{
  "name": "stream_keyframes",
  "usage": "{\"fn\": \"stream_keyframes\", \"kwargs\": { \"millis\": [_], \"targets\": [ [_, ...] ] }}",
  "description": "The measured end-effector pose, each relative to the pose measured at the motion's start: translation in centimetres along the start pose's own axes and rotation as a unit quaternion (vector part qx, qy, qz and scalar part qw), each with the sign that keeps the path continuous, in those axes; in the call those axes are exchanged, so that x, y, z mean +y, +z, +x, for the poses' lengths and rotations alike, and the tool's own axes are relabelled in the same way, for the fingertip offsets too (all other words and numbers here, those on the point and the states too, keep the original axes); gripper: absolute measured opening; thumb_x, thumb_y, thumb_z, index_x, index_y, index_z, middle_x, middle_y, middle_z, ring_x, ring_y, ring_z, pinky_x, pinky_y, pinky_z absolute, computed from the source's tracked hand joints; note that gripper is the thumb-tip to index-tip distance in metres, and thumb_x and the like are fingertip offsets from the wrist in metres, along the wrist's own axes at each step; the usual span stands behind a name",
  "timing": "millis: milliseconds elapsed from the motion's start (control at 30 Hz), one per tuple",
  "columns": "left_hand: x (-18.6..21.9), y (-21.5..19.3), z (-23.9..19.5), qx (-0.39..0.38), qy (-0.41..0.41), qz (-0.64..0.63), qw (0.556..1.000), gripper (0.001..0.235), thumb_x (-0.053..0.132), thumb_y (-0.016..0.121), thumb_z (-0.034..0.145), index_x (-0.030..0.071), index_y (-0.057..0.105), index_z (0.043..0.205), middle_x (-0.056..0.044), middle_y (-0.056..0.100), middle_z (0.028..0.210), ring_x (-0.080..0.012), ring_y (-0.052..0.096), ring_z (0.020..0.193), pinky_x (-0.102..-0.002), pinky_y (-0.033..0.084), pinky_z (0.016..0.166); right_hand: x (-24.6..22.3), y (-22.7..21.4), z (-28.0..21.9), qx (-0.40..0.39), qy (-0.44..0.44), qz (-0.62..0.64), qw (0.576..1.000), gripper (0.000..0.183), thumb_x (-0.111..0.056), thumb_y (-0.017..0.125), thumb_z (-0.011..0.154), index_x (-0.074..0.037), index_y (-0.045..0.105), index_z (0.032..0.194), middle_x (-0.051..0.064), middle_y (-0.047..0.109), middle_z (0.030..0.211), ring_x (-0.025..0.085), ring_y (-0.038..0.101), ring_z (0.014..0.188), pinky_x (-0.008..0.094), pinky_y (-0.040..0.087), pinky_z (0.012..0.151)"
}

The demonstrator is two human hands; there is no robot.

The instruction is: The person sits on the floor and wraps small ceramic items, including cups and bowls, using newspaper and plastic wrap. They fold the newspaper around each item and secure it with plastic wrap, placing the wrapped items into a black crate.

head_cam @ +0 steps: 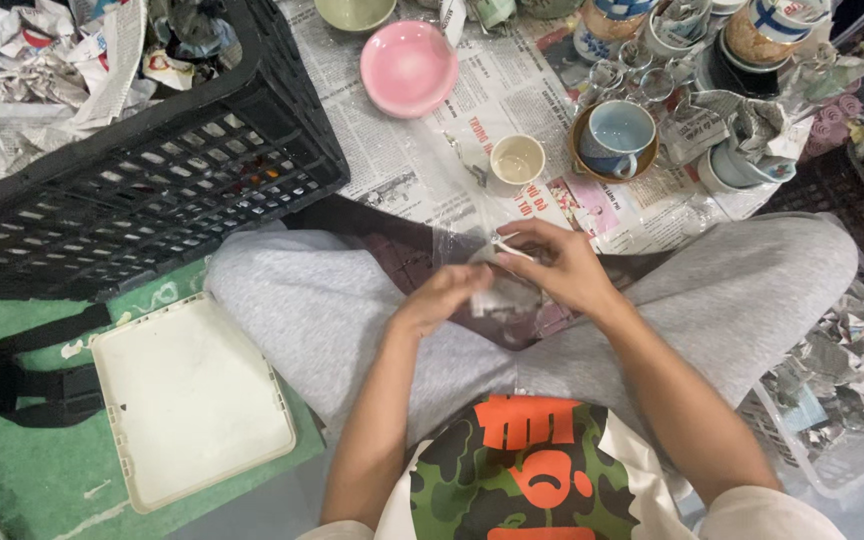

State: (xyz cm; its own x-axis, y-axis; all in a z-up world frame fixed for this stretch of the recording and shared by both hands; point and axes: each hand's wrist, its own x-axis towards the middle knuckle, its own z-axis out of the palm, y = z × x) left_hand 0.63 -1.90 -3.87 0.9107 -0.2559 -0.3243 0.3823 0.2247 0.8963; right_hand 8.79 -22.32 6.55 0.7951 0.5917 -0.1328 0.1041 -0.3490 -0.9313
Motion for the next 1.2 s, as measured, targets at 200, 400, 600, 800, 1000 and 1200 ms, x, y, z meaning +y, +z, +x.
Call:
{"fn": "stream_keyframes", "kwargs": {
  "millis": [200,400,600,800,1000,1200],
  "targets": [
    [-1.1,-1.4,0.2,0.053,0.026,-0.271,0.961,0.041,0.031,0.065,0.106,-0.006,0.066,0.125,-0.011,0.07,0.113,-0.0172,0.069,0.1,-0.032,0.055,0.087,-1.3,1.3,-1.4,-0.04,-0.345,-0.188,0.919,0.028,-0.018,0.082,0.078,-0.005,0.079,0.103,0.012,0.076,0.117,0.031,0.064,0.121,0.044,0.048,0.104],
    [-1.0,-1.2,0.2,0.034,0.124,-0.113,0.985,0.028,0.009,0.07,0.096,-0.003,0.071,0.122,-0.005,0.075,0.112,-0.0102,0.069,0.097,-0.027,0.056,0.09,-0.5,1.2,-1.2,0.1,-0.231,-0.112,0.961,0.036,-0.013,0.082,0.083,-0.003,0.071,0.116,0.014,0.071,0.121,0.024,0.065,0.122,0.037,0.05,0.106],
    [-0.7,-0.7,-0.1,0.078,0.119,-0.007,0.99,0.023,0.009,0.077,0.092,-0.002,0.078,0.112,-0.005,0.077,0.102,-0.0073,0.066,0.089,-0.026,0.054,0.082,1.4,0.5,-0.3,-0.02,0.06,0.147,0.987,0.046,-0.003,0.079,0.084,0.003,0.064,0.127,0.01,0.075,0.098,0.012,0.069,0.084,0.029,0.056,0.07],
    [0.6,-0.7,-0.2,0.159,0.139,-0.08,0.974,0.021,0.006,0.082,0.094,-0.011,0.076,0.105,-0.014,0.078,0.101,-0.0163,0.071,0.091,-0.028,0.056,0.085,3.0,-0.4,0.4,0.047,0.066,0.171,0.982,0.035,0.002,0.076,0.085,0.004,0.066,0.119,0.01,0.076,0.099,0.01,0.073,0.084,0.025,0.059,0.073],
    [0.8,-0.2,-0.5,0.082,0.004,0.042,0.996,0.059,0.001,0.08,0.079,0.004,0.058,0.134,-0.011,0.075,0.107,-0.0149,0.072,0.093,-0.029,0.059,0.082,2.7,-0.3,0.2,-0.112,0.023,0.166,0.979,0.046,0.007,0.076,0.081,0.001,0.066,0.125,0.009,0.074,0.113,0.012,0.07,0.099,0.026,0.058,0.085],
    [-2.2,-0.4,1.1,0.067,0.098,-0.072,0.99,0.04,-0.005,0.068,0.09,-0.003,0.067,0.13,-0.014,0.077,0.111,-0.0166,0.073,0.096,-0.029,0.058,0.086,2.2,0.4,0.0,-0.005,0.061,0.089,0.994,0.07,0.01,0.078,0.076,-0.008,0.053,0.139,0.009,0.071,0.108,0.015,0.067,0.099,0.028,0.055,0.081]
  ]
}}
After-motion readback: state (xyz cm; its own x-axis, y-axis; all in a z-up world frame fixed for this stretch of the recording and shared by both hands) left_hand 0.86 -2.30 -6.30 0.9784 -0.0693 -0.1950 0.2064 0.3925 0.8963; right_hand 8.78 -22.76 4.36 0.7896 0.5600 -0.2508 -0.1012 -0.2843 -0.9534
